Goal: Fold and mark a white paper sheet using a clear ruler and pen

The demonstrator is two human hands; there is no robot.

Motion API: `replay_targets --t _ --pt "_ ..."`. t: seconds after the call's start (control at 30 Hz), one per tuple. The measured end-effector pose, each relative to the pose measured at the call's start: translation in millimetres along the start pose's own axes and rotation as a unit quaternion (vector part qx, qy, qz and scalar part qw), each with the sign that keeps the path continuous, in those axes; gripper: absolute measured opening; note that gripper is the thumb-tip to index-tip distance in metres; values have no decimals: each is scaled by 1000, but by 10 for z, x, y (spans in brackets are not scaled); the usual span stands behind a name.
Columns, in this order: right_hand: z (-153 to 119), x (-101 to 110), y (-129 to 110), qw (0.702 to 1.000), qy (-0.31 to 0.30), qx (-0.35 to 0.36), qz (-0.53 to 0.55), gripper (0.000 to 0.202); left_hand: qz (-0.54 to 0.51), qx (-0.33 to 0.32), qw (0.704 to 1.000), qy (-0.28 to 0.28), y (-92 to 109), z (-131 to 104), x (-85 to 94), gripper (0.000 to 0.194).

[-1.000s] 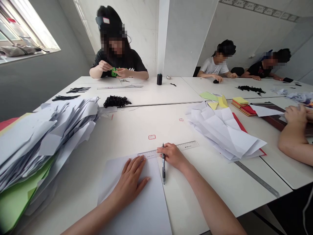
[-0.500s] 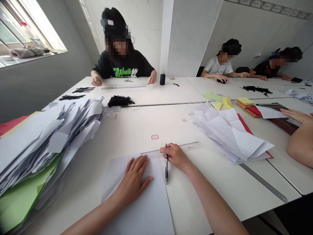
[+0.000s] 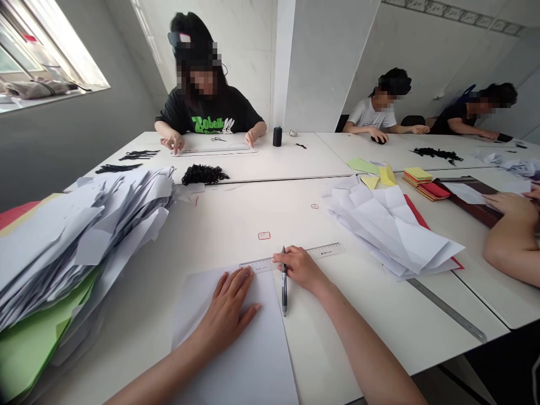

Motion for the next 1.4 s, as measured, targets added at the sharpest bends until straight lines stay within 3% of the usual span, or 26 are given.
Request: replay_targets --t 0.23,0.37,0.5,0.6,0.7,0.8,0.9,1.0,1.17,1.4 --pt "4 -16 15 1000 -8 -12 13 30 5 -3 1000 -3 -4 4 -11 54" --pt "18 49 -5 996 -18 -53 70 24 2 0 1000 0 3 -8 -4 54" --pt "73 242 -24 972 55 -142 179 26 -6 2 1000 8 11 -25 7 54" --pt "186 289 -115 953 102 -166 232 33 -15 5 1000 13 12 -33 3 54" --pt "388 116 -290 956 73 -149 240 33 -23 9 999 21 10 -39 -2 55" --pt "596 -191 -432 957 30 -134 254 25 -30 12 999 18 12 -40 -6 54" --pt "720 -515 -471 949 -8 -143 279 21 -39 18 999 13 16 -39 3 55" --pt "747 -694 -465 956 -3 -135 262 20 -51 22 998 17 19 -42 18 55" --pt "679 -710 -446 954 50 -141 260 24 -53 21 998 24 17 -51 19 56" --pt "676 -478 -234 927 125 -190 297 28 -36 15 999 16 17 -41 7 54"
Point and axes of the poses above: each hand's wrist, its own z-axis towards the middle knuckle, its own x-axis out of the back of the hand, y = z × x, the point moved 6 cm from there along z, towards the middle knuckle, and after that the axes turned 4 degrees about y, right-handed, at the moved point
